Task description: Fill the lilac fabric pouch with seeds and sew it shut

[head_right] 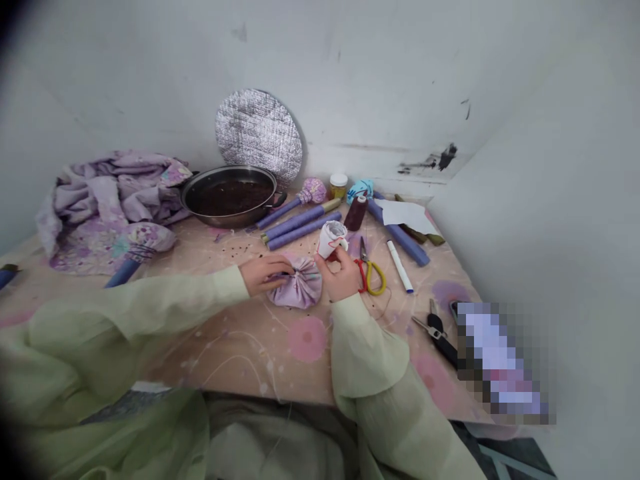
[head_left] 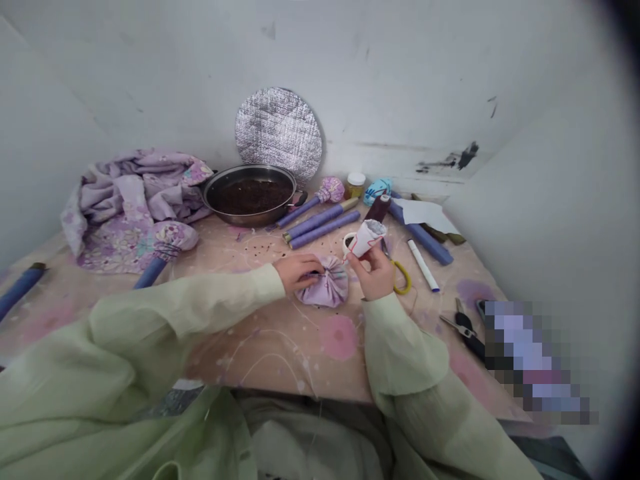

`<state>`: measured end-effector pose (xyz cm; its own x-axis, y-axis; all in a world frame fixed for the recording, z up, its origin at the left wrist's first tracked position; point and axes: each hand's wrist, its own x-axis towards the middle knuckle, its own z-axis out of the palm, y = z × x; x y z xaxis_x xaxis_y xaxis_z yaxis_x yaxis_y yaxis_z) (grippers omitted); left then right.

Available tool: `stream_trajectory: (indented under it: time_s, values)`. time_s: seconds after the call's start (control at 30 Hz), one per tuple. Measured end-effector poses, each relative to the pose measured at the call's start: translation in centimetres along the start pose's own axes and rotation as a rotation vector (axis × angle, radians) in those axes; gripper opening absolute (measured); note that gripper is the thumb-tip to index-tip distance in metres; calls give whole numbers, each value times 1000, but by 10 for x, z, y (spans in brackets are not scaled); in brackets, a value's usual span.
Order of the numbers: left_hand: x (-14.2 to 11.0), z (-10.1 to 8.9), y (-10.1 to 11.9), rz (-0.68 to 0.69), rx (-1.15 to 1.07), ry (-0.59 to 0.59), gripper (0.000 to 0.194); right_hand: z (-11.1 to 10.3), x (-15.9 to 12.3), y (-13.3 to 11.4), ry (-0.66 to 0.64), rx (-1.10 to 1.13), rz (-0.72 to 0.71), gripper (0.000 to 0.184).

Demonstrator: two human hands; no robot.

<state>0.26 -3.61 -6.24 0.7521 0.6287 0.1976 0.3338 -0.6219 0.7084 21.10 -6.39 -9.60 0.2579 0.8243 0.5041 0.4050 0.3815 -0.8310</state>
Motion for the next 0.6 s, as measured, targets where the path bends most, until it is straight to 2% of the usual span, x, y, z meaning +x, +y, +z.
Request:
stream_trajectory:
  time_s: [0.1,0.3,0.47,0.6]
  values:
    - [10,1,-5,38,150,-108,18,-2,1,2,7,-22,-4,27]
    - [9,0,-15,8,449,-152,19,-5,4,1,22,3,-10,27]
    - [25,-4,-12,-52,447,-209,12,-6,6,0,45,12,5,26]
    - [35,-22,-2,-110,361,-151,10,-8,7,0,78,-7,3,29]
